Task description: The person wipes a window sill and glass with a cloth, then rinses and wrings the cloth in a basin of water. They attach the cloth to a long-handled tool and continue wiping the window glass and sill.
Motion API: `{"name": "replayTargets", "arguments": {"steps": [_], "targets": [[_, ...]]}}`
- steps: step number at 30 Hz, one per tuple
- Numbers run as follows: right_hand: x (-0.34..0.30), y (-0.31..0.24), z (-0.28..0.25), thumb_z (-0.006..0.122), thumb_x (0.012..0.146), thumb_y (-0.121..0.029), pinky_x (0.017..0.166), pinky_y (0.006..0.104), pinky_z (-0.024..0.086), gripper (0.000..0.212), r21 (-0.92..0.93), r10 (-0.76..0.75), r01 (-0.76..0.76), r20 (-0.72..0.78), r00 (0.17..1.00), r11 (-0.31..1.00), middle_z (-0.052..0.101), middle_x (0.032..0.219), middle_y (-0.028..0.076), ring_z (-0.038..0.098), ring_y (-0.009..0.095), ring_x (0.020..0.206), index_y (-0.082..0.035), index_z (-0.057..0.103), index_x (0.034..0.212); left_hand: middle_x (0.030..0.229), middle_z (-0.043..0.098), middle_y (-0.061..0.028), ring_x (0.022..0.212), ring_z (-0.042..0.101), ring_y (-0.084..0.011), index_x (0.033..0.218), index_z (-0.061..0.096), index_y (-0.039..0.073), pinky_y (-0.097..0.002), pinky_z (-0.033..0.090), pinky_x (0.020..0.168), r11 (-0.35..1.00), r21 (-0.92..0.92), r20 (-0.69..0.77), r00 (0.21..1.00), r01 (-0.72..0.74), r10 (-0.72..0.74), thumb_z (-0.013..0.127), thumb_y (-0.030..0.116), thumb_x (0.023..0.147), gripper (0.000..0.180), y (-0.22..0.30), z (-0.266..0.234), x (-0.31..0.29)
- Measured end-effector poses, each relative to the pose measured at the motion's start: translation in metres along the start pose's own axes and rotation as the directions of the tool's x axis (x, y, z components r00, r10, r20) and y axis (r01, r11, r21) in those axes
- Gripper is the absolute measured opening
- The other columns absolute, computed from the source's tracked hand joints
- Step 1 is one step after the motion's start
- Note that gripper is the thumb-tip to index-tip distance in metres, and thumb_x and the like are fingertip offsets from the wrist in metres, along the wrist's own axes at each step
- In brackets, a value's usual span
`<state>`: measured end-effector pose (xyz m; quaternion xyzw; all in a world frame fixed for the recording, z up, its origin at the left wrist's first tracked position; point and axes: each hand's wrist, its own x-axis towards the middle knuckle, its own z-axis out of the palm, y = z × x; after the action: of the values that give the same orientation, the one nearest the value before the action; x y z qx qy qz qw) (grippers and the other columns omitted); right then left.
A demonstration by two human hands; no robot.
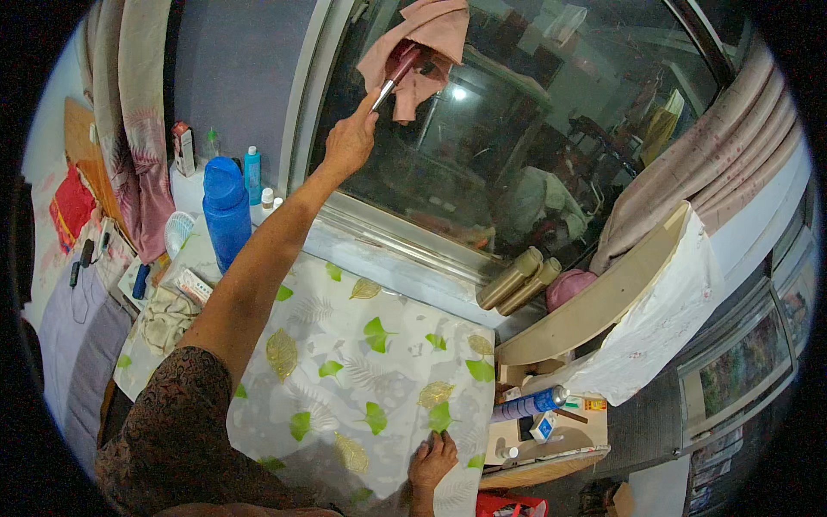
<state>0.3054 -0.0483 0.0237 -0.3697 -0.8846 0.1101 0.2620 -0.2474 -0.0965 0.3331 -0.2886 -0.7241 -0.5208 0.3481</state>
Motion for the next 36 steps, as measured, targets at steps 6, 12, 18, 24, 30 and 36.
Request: {"name": "replayTargets", "arguments": {"steps": [6,12,18,24,30,36], "targets": [[0.0,-0.004,-0.005,0.056,0.088,-0.027,0.097,0.0549,0.032,0.038,0.017,0.048,-0.049,0.013,0.999,0.999,0.051,0.129,0.02,0.045,0.04,0.118,-0.005,0.057,0.118,0.089,0.063,-0.0303,0.079,0.06,-0.0504,0.149,0.029,0.029,-0.0581,0.046,0.069,0.969,0.041,0.289,0.926,0.243,-0.244,0.048,0.021,0.098,0.055,-0.069,-0.003,-0.164],[-0.001,-0.005,-0.004,0.054,0.089,-0.026,0.096,0.0546,0.031,0.036,0.01,0.033,-0.033,0.018,0.999,0.999,0.052,0.128,0.02,0.045,0.039,0.118,-0.005,0.057,0.118,0.085,0.064,-0.0288,0.076,0.06,-0.0494,0.147,0.033,0.03,-0.059,0.045,0.068,0.97,0.018,0.193,0.951,0.243,-0.242,0.047,0.019,0.098,0.052,-0.063,-0.02,-0.134],[-0.002,0.0,0.001,0.053,0.091,-0.027,0.094,0.055,0.033,0.034,0.011,-0.004,0.004,-0.011,1.0,1.0,0.052,0.127,0.02,0.046,0.04,0.117,-0.005,0.057,0.117,0.085,0.064,-0.0299,0.079,0.06,-0.0516,0.143,0.038,0.024,-0.0613,0.044,0.07,0.994,-0.066,-0.055,0.994,0.086,-0.09,0.045,0.022,0.098,0.045,-0.014,-0.029,0.009],[0.0,0.001,0.0,0.053,0.091,-0.028,0.093,0.0552,0.034,0.034,-0.027,-0.003,0.003,-0.024,1.0,1.0,0.053,0.126,0.021,0.046,0.04,0.116,-0.006,0.056,0.117,0.085,0.063,-0.0309,0.08,0.061,-0.0504,0.149,0.029,0.03,-0.0595,0.043,0.069,0.964,-0.055,0.185,0.951,0.26,-0.246,0.044,0.017,0.098,0.055,-0.079,-0.02,-0.131],[-0.002,0.002,0.003,0.056,0.087,-0.026,0.094,0.0548,0.034,0.036,0.014,-0.044,0.045,-0.05,0.998,0.999,0.053,0.126,0.021,0.046,0.04,0.116,-0.005,0.056,0.117,0.08,0.064,-0.0279,0.075,0.061,-0.0485,0.148,0.031,0.029,-0.058,0.045,0.064,0.989,-0.014,0.097,0.985,0.147,-0.145,0.047,0.017,0.097,0.054,-0.061,-0.016,-0.079],[0.0,-0.004,-0.003,0.055,0.087,-0.026,0.095,0.0538,0.033,0.037,0.013,-0.003,0.003,0.007,1.0,1.0,0.053,0.126,0.02,0.046,0.04,0.117,-0.005,0.056,0.117,0.088,0.063,-0.0317,0.082,0.059,-0.0539,0.148,0.029,0.03,-0.0609,0.045,0.072,0.999,-0.047,-0.012,1.0,-0.012,0.011,0.044,0.028,0.099,0.051,0.022,0.014,0.048]]}}
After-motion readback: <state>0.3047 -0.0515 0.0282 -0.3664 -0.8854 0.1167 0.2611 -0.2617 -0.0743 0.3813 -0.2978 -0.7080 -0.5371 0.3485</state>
